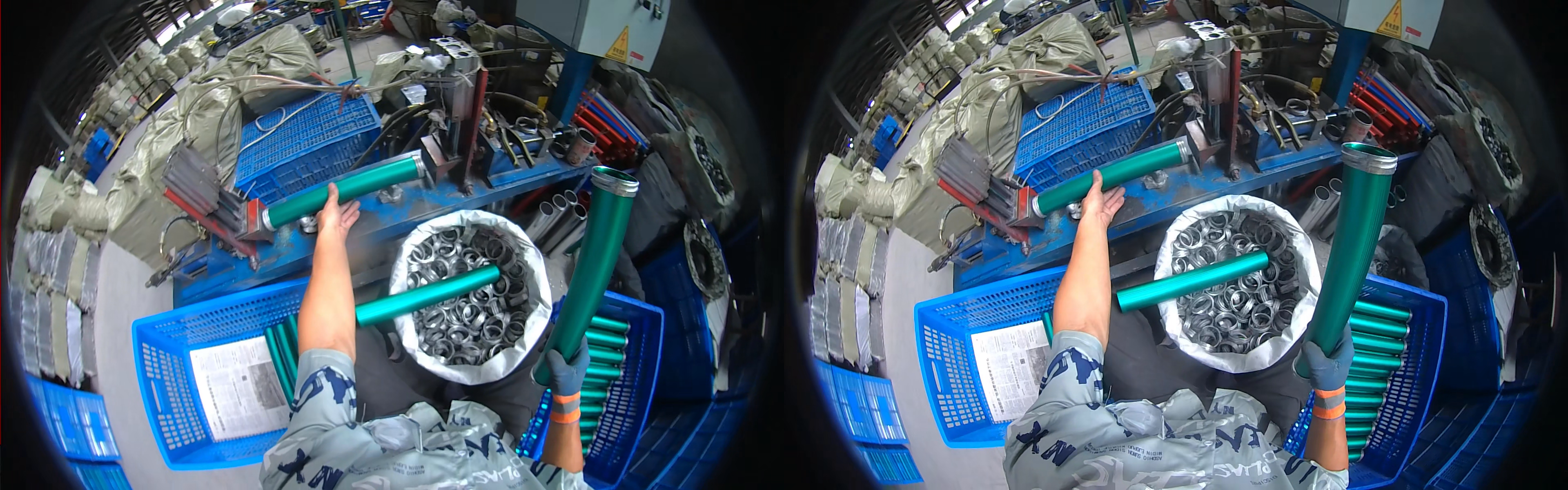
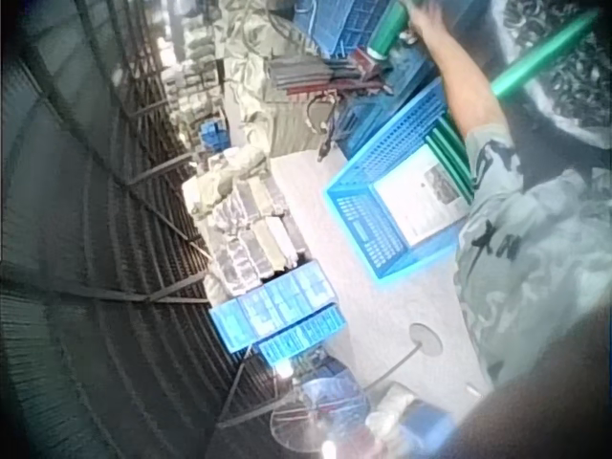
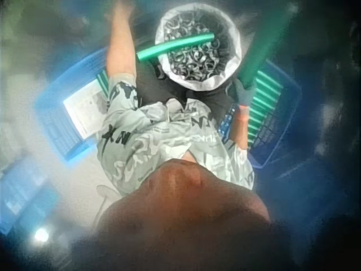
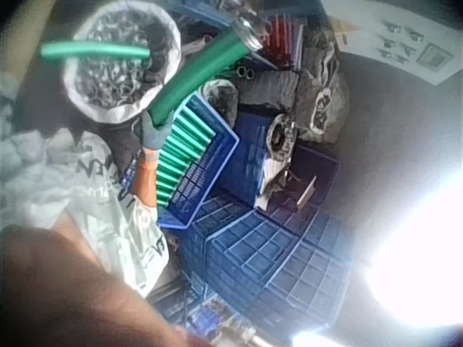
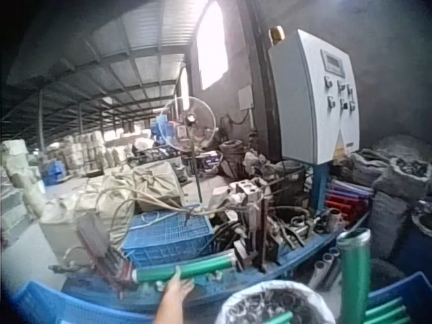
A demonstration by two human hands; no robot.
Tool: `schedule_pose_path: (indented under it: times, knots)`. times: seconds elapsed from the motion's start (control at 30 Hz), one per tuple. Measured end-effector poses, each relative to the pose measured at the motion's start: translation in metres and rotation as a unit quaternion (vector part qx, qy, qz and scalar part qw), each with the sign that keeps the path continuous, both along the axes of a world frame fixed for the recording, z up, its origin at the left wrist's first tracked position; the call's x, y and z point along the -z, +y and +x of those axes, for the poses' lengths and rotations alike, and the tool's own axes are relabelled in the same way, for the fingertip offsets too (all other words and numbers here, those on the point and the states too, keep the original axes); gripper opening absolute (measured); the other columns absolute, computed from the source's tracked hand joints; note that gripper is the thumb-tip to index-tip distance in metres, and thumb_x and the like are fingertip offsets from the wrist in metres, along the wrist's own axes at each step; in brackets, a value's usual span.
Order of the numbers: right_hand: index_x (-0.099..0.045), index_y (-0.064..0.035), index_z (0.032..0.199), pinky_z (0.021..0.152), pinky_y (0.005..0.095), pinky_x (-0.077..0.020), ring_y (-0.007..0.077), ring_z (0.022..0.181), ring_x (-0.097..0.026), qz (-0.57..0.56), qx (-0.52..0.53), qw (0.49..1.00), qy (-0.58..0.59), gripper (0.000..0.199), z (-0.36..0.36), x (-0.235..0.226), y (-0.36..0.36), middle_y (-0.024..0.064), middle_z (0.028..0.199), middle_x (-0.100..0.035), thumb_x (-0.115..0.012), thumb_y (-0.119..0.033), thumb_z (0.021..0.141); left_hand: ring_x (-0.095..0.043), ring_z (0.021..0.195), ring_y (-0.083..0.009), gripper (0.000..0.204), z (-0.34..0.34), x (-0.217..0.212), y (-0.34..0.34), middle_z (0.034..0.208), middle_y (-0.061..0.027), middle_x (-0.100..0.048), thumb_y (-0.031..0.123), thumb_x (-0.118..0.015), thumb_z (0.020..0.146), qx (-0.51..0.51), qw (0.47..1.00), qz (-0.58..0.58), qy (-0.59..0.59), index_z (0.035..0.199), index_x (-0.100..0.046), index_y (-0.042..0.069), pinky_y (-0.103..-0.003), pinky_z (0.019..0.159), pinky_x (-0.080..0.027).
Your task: The recorder fits metal rings onto green metal pipes and organizes them into a blue crate.
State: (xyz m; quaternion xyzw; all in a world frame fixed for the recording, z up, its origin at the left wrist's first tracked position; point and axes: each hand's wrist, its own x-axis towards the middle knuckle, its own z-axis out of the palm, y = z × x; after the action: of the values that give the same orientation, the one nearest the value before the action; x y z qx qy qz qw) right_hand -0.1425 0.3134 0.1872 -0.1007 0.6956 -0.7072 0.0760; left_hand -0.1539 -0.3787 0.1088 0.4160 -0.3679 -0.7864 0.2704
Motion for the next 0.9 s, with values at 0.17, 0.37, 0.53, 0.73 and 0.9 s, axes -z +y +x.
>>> schedule_pose_path:
  times: [0.17, 0.37, 0.53, 0.73, 0.9]
  knots:
    - [-0.063, 0.0000, 0.152, 0.094, 0.0413, -0.0662, 0.0234, 0.102, -0.078, 0.004, 0.060, 0.997, -0.054, 0.063, 0.008, -0.005, 0.066, 0.0118, 0.127, -0.077, -0.081, -0.002, 0.091, -0.074, 0.137, -0.0504, 0.101, -0.009, 0.008, 0.026, 0.156, -0.0381, -0.066, 0.071, -0.072, 0.109, 0.027, 0.999, -0.030, -0.009, 0.171, -0.044, -0.004, -0.061, 0.110, -0.062]
    - [-0.073, 0.0019, 0.138, 0.094, 0.0403, -0.0632, 0.0207, 0.103, -0.076, 0.130, 0.251, 0.958, 0.056, 0.045, -0.014, 0.058, 0.234, 0.0091, 0.116, -0.079, -0.079, -0.003, 0.094, -0.069, 0.139, -0.0445, 0.076, 0.006, 0.058, -0.039, 0.153, -0.0354, -0.064, 0.054, -0.073, 0.111, 0.068, 0.983, 0.012, 0.169, 0.155, -0.054, -0.005, -0.059, 0.120, -0.055]
    - [-0.078, 0.0032, 0.132, 0.098, 0.0434, -0.0634, 0.0289, 0.107, -0.082, 0.280, 0.417, 0.862, -0.068, 0.063, 0.031, 0.139, 0.346, 0.0196, 0.117, -0.086, -0.094, -0.042, 0.091, -0.072, 0.139, -0.0304, 0.113, 0.002, 0.045, -0.029, 0.159, -0.0200, -0.070, 0.080, -0.073, 0.102, 0.148, 0.981, -0.039, -0.120, 0.177, -0.037, 0.003, -0.039, 0.110, -0.054]
    - [-0.085, 0.0065, 0.119, 0.083, 0.0438, -0.0650, 0.0313, 0.094, -0.083, 0.251, 0.435, 0.815, -0.291, 0.074, 0.034, 0.240, 0.400, 0.0212, 0.105, -0.086, -0.091, -0.061, 0.089, -0.076, 0.122, -0.0267, 0.059, 0.028, 0.047, 0.201, 0.138, -0.0143, -0.079, 0.039, -0.084, 0.109, 0.240, 0.891, -0.361, -0.135, 0.153, -0.069, 0.003, -0.035, 0.102, -0.055]
    - [-0.086, 0.0015, 0.096, 0.066, 0.0460, -0.0614, 0.0298, 0.069, -0.077, 0.199, 0.377, 0.791, -0.438, 0.073, -0.013, 0.317, 0.359, 0.0178, 0.083, -0.081, -0.086, -0.071, 0.091, -0.070, 0.137, -0.0379, 0.065, 0.078, 0.020, 0.315, 0.145, -0.0259, -0.075, 0.028, -0.092, 0.098, 0.362, 0.683, -0.602, -0.199, 0.147, -0.070, -0.009, -0.048, 0.123, -0.050]
